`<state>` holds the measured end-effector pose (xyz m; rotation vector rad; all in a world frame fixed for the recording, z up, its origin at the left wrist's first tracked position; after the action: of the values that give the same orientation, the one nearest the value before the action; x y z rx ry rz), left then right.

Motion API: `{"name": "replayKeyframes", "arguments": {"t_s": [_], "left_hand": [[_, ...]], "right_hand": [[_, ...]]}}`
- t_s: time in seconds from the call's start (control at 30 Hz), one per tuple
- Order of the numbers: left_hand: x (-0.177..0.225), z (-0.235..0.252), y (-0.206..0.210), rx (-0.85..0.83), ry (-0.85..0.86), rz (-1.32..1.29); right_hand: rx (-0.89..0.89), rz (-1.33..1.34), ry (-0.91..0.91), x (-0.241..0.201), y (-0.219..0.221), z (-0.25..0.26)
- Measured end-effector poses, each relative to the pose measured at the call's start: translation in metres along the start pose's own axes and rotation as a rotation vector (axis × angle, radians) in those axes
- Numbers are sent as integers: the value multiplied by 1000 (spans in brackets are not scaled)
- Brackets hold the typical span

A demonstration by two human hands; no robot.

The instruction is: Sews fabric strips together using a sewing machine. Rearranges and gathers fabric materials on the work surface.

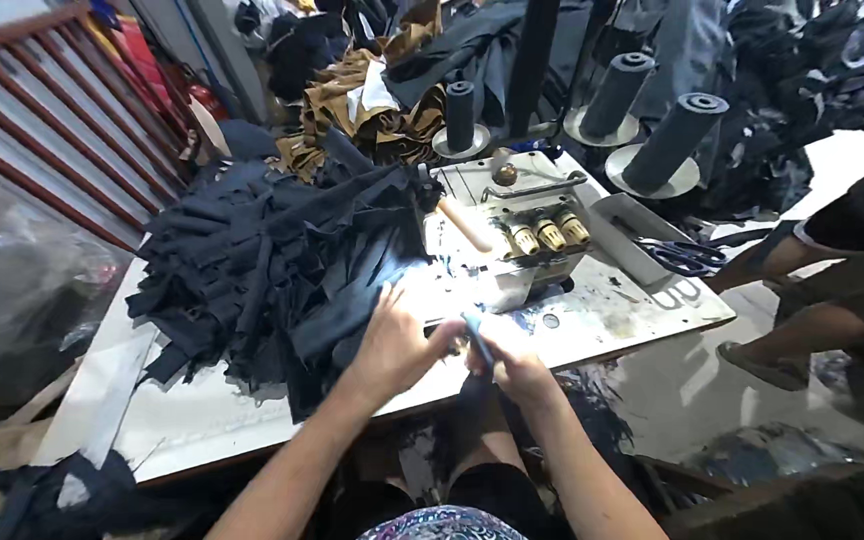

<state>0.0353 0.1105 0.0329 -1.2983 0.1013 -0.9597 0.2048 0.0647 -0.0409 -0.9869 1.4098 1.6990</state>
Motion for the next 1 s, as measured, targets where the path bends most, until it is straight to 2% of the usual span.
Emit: {"name": "replayKeyframes", "arguments": {"t_s": [0.07, 0.13, 0.2, 0.3, 0.37, 0.4, 0.47, 0.53, 0.6, 0.73, 0.83, 1.0], "left_hand": [[26, -20, -6, 136, 36, -153], [36, -34, -22, 174, 84, -240], [22, -36, -55, 231, 75, -118], [-34, -22, -106, 307, -76, 306], [-57, -16, -105, 308, -136, 430], [-54, -15, -92, 293, -83, 425], [-34, -17, -48, 238, 141, 350], [-21, -21, -3, 166, 330, 249], [-22, -26, 20, 79, 343, 224], [-33, -33, 19, 61, 255, 282], [-24, -33, 16, 53, 177, 332], [-16, -26, 18, 72, 148, 346]], "right_hand": [[-264, 50, -29, -5, 17, -18], [-514, 164, -105, -17, 23, -29], [-632, 260, -177, -30, 17, -29], [-500, 360, -175, -30, -7, -15], [-252, 346, -76, -13, -21, -1], [-144, 325, -18, -3, -25, 5], [-36, 327, 67, 10, -27, 10], [-14, 382, 93, 17, -31, 10], [-63, 441, 66, 20, -42, 11], [-114, 630, 18, 13, -50, 16], [-99, 655, 7, 19, -45, 23], [126, 640, 19, 20, -40, 26]]}}
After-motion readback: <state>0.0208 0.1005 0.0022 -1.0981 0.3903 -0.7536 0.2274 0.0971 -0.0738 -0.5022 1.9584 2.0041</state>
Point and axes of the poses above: each hand's wrist, its own z-axis towards the middle knuckle, its own y-axis out of the palm, x = y × z, the point moved 3 cm from there along z, towards the middle knuckle
